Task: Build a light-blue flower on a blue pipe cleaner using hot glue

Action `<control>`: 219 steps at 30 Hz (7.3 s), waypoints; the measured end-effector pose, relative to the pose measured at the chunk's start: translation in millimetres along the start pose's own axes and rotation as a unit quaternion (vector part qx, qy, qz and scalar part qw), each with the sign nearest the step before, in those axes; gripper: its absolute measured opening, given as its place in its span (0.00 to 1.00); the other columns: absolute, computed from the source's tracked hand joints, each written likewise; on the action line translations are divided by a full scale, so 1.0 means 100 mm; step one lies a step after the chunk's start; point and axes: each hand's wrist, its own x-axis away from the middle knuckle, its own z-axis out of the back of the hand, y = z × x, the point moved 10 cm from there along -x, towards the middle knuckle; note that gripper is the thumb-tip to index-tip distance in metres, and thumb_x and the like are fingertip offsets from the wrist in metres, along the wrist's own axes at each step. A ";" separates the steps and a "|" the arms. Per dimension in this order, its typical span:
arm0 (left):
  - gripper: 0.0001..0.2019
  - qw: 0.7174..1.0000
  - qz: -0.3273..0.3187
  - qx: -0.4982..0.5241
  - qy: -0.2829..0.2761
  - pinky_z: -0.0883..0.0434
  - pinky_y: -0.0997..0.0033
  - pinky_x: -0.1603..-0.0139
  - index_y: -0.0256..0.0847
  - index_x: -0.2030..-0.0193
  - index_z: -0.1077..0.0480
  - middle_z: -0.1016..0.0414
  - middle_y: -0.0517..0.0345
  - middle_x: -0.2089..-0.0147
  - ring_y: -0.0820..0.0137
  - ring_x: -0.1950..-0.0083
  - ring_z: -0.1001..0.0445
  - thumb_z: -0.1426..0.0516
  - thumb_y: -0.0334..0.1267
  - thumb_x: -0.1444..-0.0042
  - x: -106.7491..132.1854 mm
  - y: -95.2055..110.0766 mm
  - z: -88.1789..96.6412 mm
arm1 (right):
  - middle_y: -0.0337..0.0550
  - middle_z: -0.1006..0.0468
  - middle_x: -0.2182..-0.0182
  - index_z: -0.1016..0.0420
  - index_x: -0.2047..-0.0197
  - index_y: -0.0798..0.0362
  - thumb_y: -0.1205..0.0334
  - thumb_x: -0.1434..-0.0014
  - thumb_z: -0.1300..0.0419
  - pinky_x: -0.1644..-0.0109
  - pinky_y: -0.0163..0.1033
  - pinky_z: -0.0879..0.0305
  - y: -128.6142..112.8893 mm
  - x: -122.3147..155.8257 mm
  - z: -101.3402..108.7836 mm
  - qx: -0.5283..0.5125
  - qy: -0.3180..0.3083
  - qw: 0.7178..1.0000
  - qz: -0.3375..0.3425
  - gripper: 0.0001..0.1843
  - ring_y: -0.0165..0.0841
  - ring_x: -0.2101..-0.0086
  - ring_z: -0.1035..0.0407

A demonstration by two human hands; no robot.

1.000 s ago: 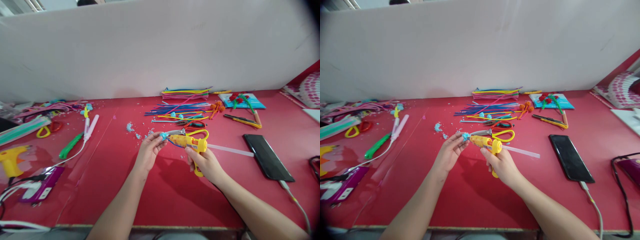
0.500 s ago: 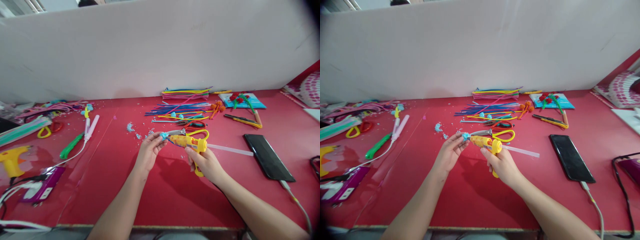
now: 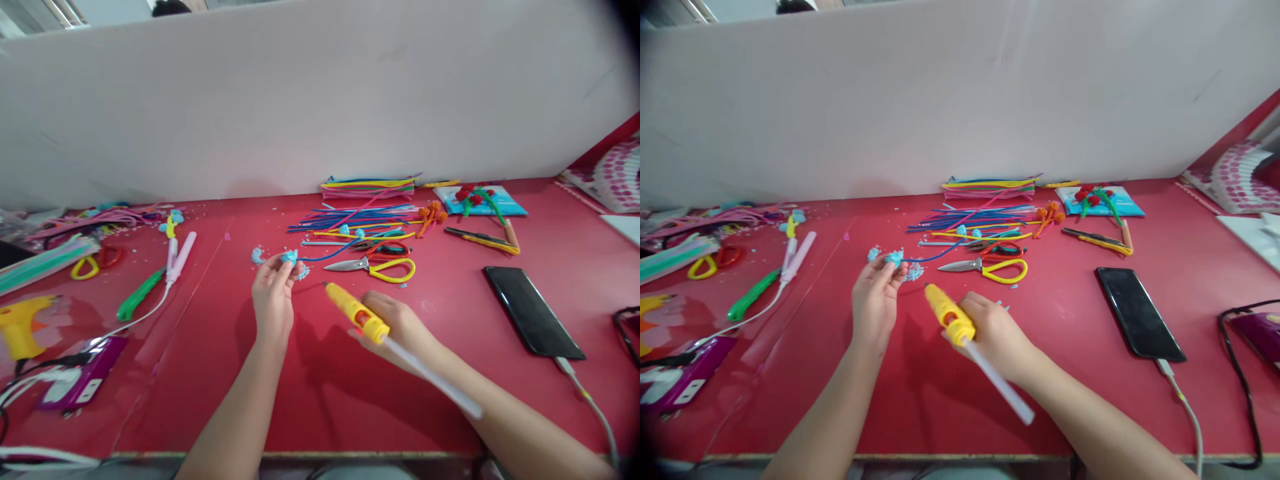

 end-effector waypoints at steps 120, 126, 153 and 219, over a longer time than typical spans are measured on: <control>0.18 0.800 -0.358 -0.377 -0.299 0.27 0.64 0.53 0.45 0.51 0.30 0.24 0.52 0.54 0.64 0.54 0.24 0.41 0.24 0.47 1.02 0.39 -0.93 | 0.37 0.26 0.75 0.26 0.72 0.53 0.60 0.46 0.39 0.66 0.35 0.36 0.32 0.01 0.25 -0.320 0.120 0.930 -0.131 0.06 0.29 0.72 0.34; 0.16 0.812 -0.337 -0.371 -0.299 0.27 0.61 0.52 0.45 0.52 0.29 0.24 0.52 0.54 0.63 0.53 0.25 0.40 0.26 0.47 0.99 0.37 -0.91 | 0.37 0.27 0.75 0.26 0.72 0.52 0.60 0.46 0.39 0.66 0.35 0.36 0.32 0.00 0.28 -0.295 0.126 0.939 -0.127 0.06 0.29 0.73 0.34; 0.15 0.942 0.034 -0.143 -0.303 0.29 0.67 0.46 0.45 0.50 0.29 0.26 0.54 0.50 0.67 0.49 0.27 0.40 0.30 0.44 0.80 -0.15 -0.77 | 0.37 0.26 0.76 0.27 0.72 0.51 0.59 0.49 0.40 0.69 0.36 0.37 0.37 -0.01 0.32 -0.265 0.138 0.944 -0.142 0.05 0.30 0.74 0.34; 0.13 0.942 0.244 -0.057 -0.222 0.28 0.71 0.56 0.39 0.63 0.24 0.21 0.58 0.65 0.72 0.63 0.26 0.32 0.30 0.57 0.79 -0.47 -0.68 | 0.35 0.27 0.77 0.27 0.73 0.53 0.59 0.47 0.40 0.69 0.35 0.40 0.49 0.00 0.24 -0.296 0.125 0.933 -0.162 0.07 0.28 0.75 0.36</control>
